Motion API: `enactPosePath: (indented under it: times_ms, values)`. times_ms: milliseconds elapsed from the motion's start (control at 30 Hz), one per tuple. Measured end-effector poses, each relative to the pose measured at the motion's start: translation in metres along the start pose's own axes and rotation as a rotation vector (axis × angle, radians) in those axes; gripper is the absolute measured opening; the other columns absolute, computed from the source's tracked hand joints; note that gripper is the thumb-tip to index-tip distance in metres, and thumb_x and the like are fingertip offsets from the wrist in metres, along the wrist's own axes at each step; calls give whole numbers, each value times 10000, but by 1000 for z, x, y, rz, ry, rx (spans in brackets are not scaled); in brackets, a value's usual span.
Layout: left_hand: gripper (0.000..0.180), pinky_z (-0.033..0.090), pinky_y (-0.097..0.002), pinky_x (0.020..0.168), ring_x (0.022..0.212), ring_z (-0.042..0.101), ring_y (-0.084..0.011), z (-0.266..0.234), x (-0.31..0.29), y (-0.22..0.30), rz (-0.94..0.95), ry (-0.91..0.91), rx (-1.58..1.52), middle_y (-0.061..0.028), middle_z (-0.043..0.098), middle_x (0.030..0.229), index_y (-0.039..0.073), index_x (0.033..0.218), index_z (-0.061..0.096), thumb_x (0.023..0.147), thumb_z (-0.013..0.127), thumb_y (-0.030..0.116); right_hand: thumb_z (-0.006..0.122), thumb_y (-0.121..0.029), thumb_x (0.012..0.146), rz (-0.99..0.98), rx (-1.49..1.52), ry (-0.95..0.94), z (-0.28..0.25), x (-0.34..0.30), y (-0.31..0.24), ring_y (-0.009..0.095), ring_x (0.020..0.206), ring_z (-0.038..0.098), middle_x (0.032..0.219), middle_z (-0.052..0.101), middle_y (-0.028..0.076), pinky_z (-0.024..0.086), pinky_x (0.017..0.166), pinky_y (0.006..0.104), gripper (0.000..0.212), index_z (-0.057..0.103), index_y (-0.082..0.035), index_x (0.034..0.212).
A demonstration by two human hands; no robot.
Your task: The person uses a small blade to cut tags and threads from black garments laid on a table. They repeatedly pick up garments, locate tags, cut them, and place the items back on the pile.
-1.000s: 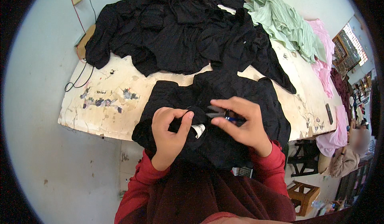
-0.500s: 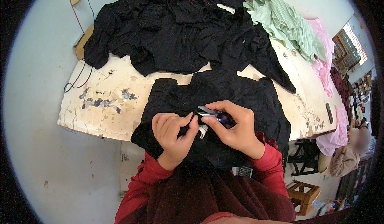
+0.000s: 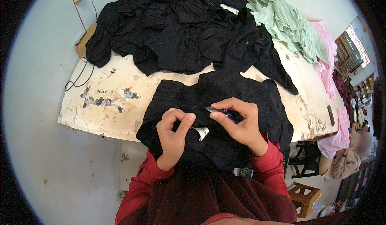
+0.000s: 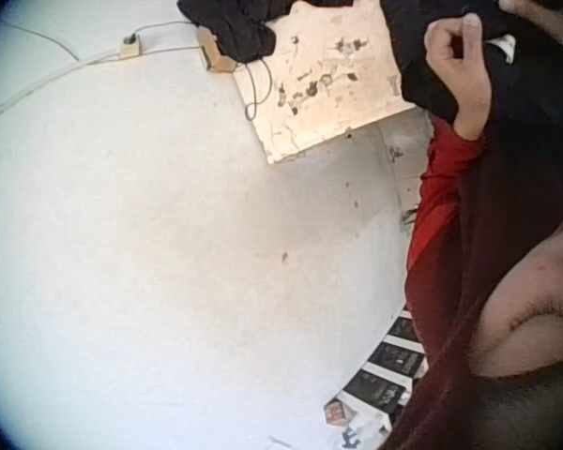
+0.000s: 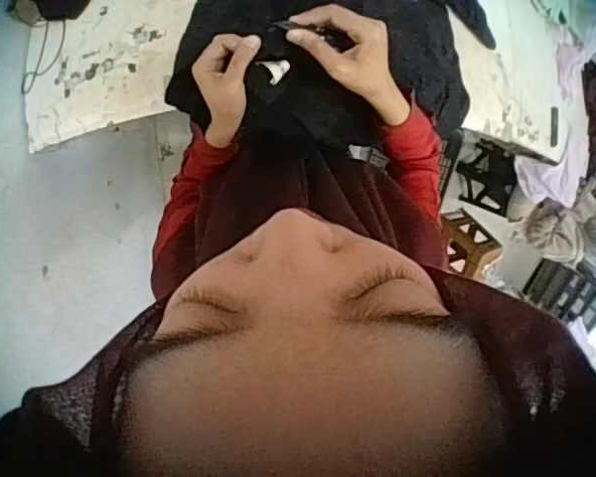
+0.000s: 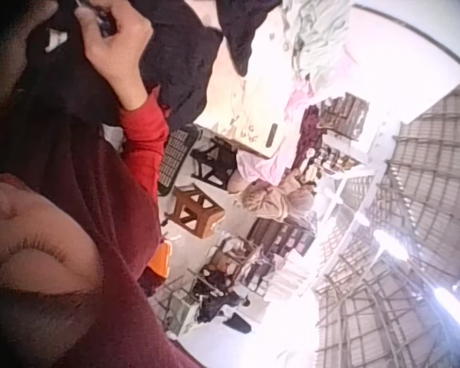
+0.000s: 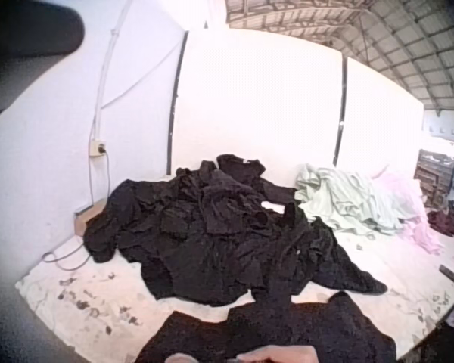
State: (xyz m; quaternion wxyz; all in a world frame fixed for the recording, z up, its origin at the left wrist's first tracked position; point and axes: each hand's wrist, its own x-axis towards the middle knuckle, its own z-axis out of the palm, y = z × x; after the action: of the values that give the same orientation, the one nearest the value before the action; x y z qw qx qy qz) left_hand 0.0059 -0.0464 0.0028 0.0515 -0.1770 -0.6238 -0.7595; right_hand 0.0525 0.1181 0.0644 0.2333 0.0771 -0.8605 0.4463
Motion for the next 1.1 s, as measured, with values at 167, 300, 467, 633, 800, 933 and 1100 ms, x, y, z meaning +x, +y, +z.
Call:
enactPosePath:
  times_ms: [167, 300, 467, 633, 800, 933, 1100]
  values:
    - [193, 332, -201, 594, 650, 435, -37, -2, 1, 3, -91, -47, -179, 14, 515, 690, 7, 683, 543, 843, 643, 46, 747, -222, 717, -190, -211, -101, -11, 10, 1, 212, 626, 649, 796, 687, 49, 481, 564, 285, 224, 682, -112, 900]
    - [180, 331, -208, 631, 672, 443, -58, -1, 0, 4, -176, -56, -217, 4, 527, 717, 26, 675, 530, 841, 597, 44, 739, -253, 728, -279, -291, -200, -16, 16, 0, 224, 635, 651, 790, 685, 44, 482, 566, 302, 218, 682, -119, 890]
    - [193, 313, -194, 581, 638, 409, -28, -1, 0, 3, -159, -59, -263, 29, 503, 693, 14, 686, 546, 858, 625, 50, 733, -253, 737, -230, -258, -166, -14, 19, 6, 231, 642, 657, 780, 686, 52, 485, 556, 307, 198, 690, -109, 865]
    - [187, 308, -190, 577, 633, 403, -20, -1, 0, 3, -186, -69, -292, 40, 505, 687, 17, 690, 553, 860, 622, 50, 727, -241, 744, -230, -175, -106, -14, 17, 11, 222, 634, 658, 757, 685, 51, 490, 561, 307, 174, 697, -113, 858]
    - [179, 303, -183, 573, 626, 397, -14, 0, 0, 3, -238, -71, -334, 52, 503, 679, 21, 700, 569, 868, 616, 60, 733, -245, 734, -264, -268, -183, -16, 14, 8, 216, 635, 658, 772, 687, 51, 486, 565, 302, 186, 695, -114, 860]
    - [171, 302, -181, 572, 624, 394, -11, -1, 0, 4, -241, -83, -356, 56, 502, 676, 26, 716, 577, 878, 609, 72, 736, -248, 729, -309, -257, -148, -12, 16, 9, 214, 631, 656, 763, 686, 46, 484, 563, 302, 186, 696, -118, 855]
    - [160, 311, -177, 576, 629, 403, -6, -1, -1, 4, -250, -98, -374, 58, 511, 680, 28, 736, 584, 886, 603, 81, 740, -245, 723, -314, -214, -141, -8, 17, 13, 210, 625, 655, 753, 686, 39, 485, 561, 303, 182, 700, -119, 849]
